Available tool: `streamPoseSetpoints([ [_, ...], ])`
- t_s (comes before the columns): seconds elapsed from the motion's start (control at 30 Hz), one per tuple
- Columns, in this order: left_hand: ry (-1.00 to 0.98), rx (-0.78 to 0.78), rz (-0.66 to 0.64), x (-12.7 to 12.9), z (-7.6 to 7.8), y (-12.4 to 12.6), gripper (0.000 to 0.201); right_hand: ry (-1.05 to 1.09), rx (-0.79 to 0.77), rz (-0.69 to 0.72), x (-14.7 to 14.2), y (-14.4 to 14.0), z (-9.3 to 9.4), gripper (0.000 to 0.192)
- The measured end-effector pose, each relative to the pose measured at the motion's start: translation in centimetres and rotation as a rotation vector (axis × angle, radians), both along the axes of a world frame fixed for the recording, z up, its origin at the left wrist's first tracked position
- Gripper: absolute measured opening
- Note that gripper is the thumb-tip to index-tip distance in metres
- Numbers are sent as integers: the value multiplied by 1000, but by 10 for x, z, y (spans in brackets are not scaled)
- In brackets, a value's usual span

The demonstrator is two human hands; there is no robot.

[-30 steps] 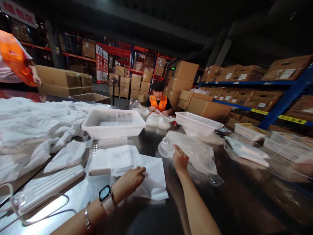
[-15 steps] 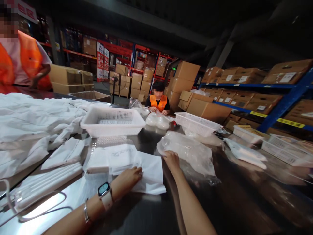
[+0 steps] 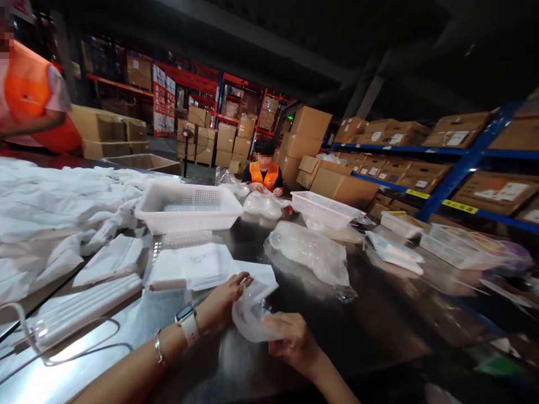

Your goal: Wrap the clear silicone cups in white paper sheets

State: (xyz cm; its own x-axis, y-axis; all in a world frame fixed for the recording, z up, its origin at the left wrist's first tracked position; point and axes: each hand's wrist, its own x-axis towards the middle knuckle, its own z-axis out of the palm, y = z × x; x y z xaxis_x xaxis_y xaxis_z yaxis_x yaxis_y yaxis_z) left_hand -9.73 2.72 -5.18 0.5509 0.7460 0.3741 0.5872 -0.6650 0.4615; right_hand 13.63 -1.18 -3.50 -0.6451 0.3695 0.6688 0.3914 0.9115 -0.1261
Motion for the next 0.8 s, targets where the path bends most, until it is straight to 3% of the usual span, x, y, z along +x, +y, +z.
streamPoseSetpoints([
  [0.07, -14, -20, -32, 4, -3, -2, 65, -92, 51, 15, -1, 0, -9, 21],
  [0.17, -31, -33, -36, 9, -10, -4, 74, -245, 103, -171, -2, 5, -12, 13],
  [0.3, -52, -39, 54, 17, -19, -10, 84, -398, 105, -389, -10, 7, -12, 23],
  [0.5, -63, -53, 119, 27, -20, -19, 84, -410, 220, -456, -35, 13, -23, 17],
  [0.6, -45, -44, 159, 24, -18, -16, 87, -398, 134, -395, -38, 21, -29, 13],
  [0.7, -3, -82, 173, 14, -14, -7, 85, -389, 34, -163, -30, 35, -36, 33],
  [0.8, 33, -134, 131, 4, -12, 0, 84, -366, 171, -9, -23, 54, -40, 22],
])
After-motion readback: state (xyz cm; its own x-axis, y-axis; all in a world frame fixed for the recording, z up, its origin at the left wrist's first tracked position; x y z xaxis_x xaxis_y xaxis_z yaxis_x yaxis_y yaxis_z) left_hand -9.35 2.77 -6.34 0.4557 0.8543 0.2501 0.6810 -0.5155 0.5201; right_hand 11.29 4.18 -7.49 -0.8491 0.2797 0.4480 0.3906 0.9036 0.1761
